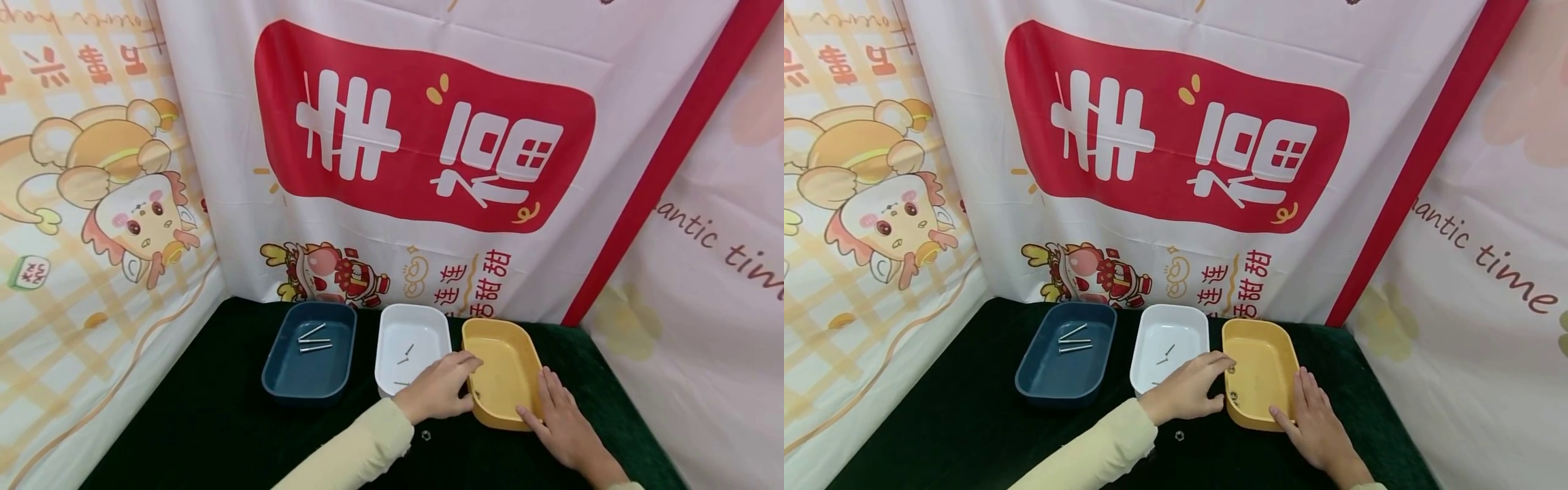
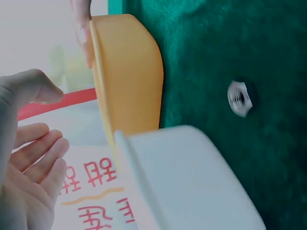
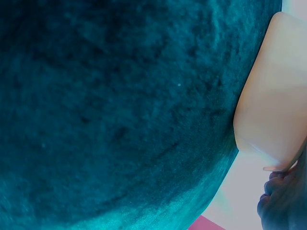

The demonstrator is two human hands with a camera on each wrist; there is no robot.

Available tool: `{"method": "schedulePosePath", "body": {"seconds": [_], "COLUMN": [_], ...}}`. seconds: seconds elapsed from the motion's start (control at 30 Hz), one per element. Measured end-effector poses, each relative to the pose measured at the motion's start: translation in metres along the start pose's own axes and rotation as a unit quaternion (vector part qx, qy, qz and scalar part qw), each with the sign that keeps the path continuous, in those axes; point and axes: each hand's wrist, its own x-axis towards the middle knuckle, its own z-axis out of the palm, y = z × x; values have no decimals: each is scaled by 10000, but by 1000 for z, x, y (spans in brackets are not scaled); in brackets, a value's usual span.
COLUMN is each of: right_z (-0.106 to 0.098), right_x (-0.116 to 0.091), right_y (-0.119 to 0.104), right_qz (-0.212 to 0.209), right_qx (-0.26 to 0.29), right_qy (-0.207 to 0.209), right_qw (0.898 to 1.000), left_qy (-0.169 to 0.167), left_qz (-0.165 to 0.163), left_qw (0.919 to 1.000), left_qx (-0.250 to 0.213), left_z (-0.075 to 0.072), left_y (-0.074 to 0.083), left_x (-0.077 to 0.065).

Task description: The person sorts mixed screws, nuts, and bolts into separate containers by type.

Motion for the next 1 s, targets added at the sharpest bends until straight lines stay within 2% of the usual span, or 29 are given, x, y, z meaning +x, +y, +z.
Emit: {"method": "schedulePosePath", "body": {"seconds": [0.23,0.37,0.5,0.77,0.9,1.0], "right_z": [-2,-2,-2,-2,-1,0], "right_x": [1,1,1,1,1,1], "right_y": [1,1,1,0,1,1], "right_qz": [-19,-7,2,-22,-11,4], "right_qx": [73,52,25,37,25,48], "right_qy": [-11,-36,-48,-16,-23,-59], "right_qw": [10000,10000,10000,10000,10000,10000], "left_qy": [-233,-530,-829,-1374,-1585,-1590], "left_qz": [-90,-233,-229,-294,-361,-334], "left_qw": [9997,9982,9960,9877,9835,9839], "left_qx": [-67,-149,-258,-688,-793,-746], "left_z": [-23,-32,-39,-39,-32,-24], "left_y": [-6,-6,-7,-11,-14,-18], "left_x": [-23,-35,-46,-65,-72,-77]}}
